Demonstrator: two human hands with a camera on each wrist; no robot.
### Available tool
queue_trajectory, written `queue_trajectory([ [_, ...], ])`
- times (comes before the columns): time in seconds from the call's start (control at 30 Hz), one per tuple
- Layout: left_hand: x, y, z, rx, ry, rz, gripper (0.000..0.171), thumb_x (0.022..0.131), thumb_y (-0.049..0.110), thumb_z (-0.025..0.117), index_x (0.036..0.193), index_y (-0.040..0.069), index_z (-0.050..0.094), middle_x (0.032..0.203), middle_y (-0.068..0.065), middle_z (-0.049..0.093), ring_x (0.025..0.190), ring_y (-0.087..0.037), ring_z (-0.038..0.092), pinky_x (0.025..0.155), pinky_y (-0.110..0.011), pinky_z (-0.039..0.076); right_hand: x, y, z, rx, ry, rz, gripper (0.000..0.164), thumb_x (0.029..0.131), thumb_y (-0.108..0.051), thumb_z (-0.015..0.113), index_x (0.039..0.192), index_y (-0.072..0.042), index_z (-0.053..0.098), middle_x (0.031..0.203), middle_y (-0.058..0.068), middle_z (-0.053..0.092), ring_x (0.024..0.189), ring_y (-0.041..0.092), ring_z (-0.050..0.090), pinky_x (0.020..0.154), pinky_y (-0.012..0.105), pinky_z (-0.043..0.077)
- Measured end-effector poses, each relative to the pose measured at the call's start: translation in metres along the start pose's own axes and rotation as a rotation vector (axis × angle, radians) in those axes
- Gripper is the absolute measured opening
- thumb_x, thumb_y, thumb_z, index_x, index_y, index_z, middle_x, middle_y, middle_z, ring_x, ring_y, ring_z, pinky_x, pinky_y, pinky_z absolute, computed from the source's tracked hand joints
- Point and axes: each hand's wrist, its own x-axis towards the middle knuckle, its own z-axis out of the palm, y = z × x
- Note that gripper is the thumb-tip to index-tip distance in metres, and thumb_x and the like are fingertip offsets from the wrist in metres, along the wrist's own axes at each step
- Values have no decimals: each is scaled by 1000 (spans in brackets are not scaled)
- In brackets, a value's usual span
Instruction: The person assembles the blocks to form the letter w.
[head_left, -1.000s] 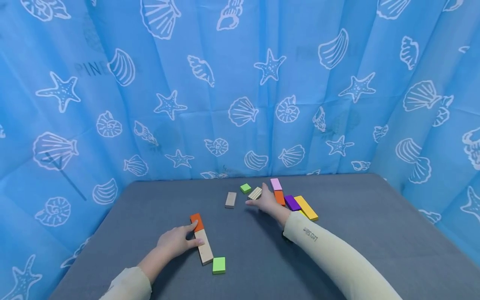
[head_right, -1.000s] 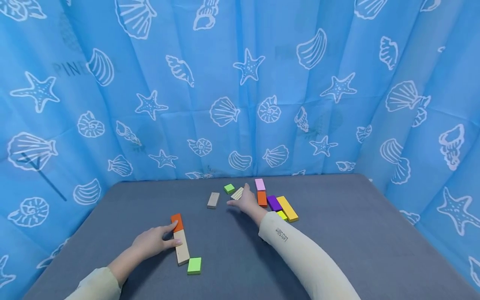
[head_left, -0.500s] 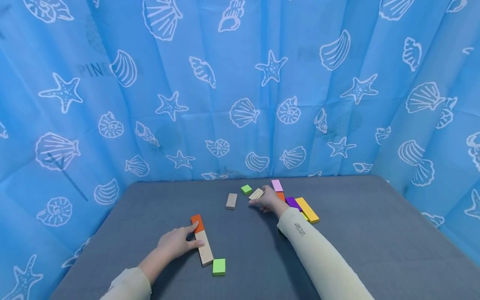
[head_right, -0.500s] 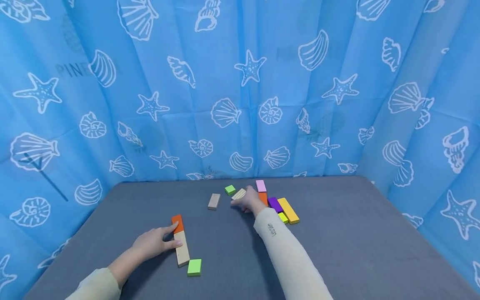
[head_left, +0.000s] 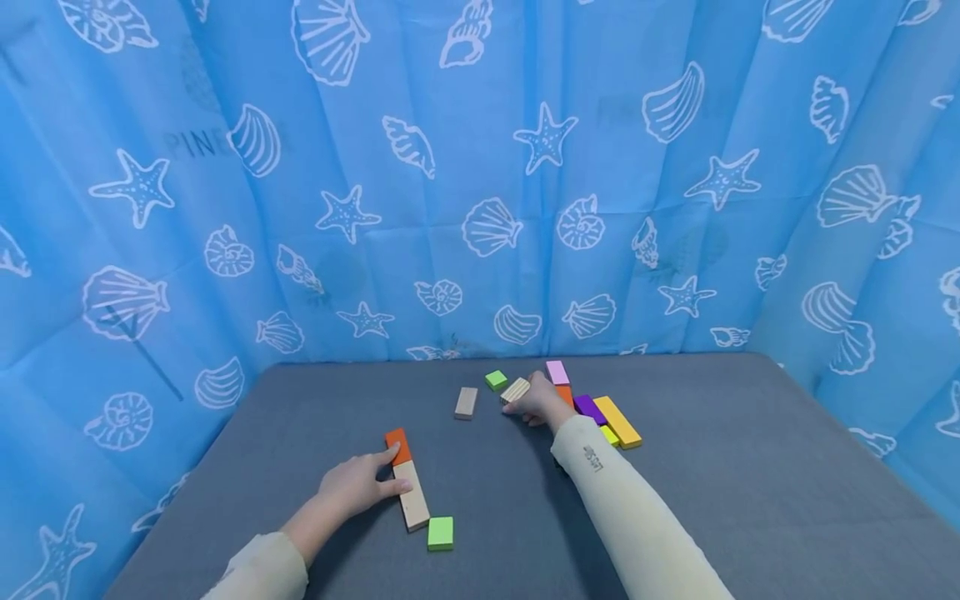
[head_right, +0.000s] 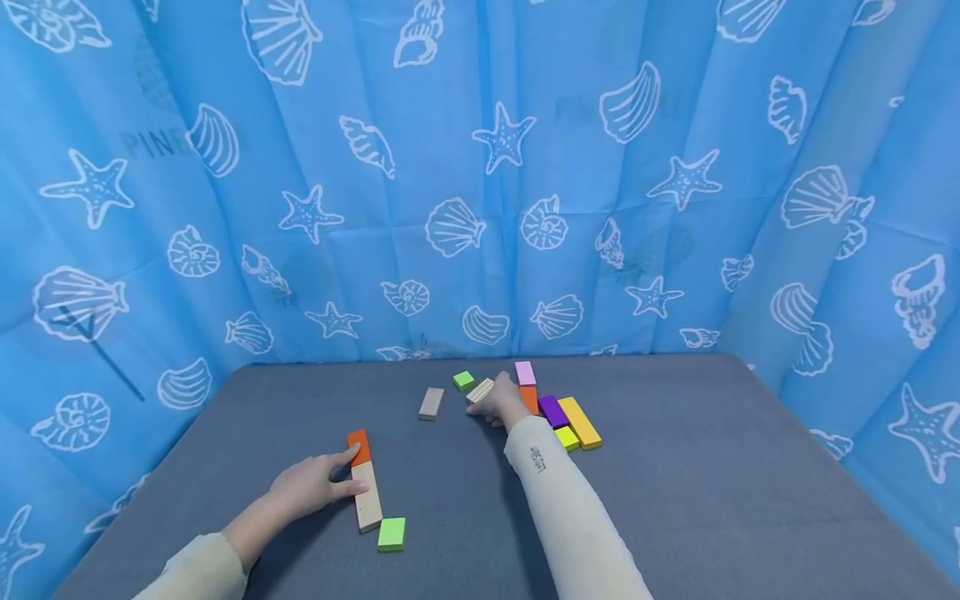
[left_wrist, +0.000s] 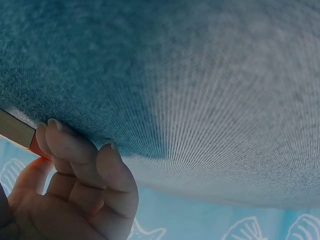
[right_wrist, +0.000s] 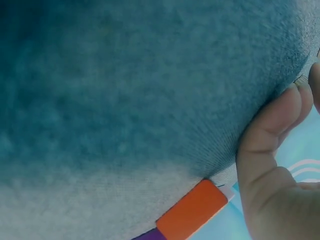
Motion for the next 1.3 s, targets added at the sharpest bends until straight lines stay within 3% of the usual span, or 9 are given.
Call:
queue_trajectory([
  [0.27,-1,2,-1,-10,-5,1,76,82,56,69,143,13,52,133,-20,57,120,-41,53,87,-57,46,-3,-1,-2,-47,-10,-16,53,81,-8,79,119,2,43,89,17,56,68,24,60,60,34,55],
  [0.43,-2,4,-1,-13,6,0,77,81,56,70,142,12,52,132,-21,57,119,-42,53,87,-57,46,-10,1,-7,-48,-49,-75,46,82,-12,79,112,0,45,89,13,55,71,21,57,61,31,53],
  [0.73,-2,2,1,-12,15,3,76,81,56,70,142,13,53,131,-21,58,118,-41,54,85,-58,46,-39,3,-10,-65,-167,-178,52,83,-15,79,121,-3,44,89,11,56,71,20,56,64,30,50],
  [0.93,-1,0,-2,-7,19,15,76,82,55,70,142,13,52,131,-21,58,117,-41,55,82,-55,49,-50,5,-7,-72,-203,-213,59,83,-17,80,127,-3,44,90,10,57,76,19,56,70,33,50],
  [1.1,-1,0,-3,-3,8,3,77,82,56,69,143,13,51,131,-21,57,118,-41,54,83,-56,48,-59,5,-4,-102,-241,-245,56,81,-18,81,123,-5,46,95,9,54,82,21,53,71,32,49],
  [1.3,-2,2,-2,3,-6,-4,77,83,56,69,143,13,51,131,-22,57,118,-42,54,83,-56,48,-79,4,2,-102,-287,-298,53,81,-17,81,119,-5,47,89,9,54,76,20,51,64,29,43],
])
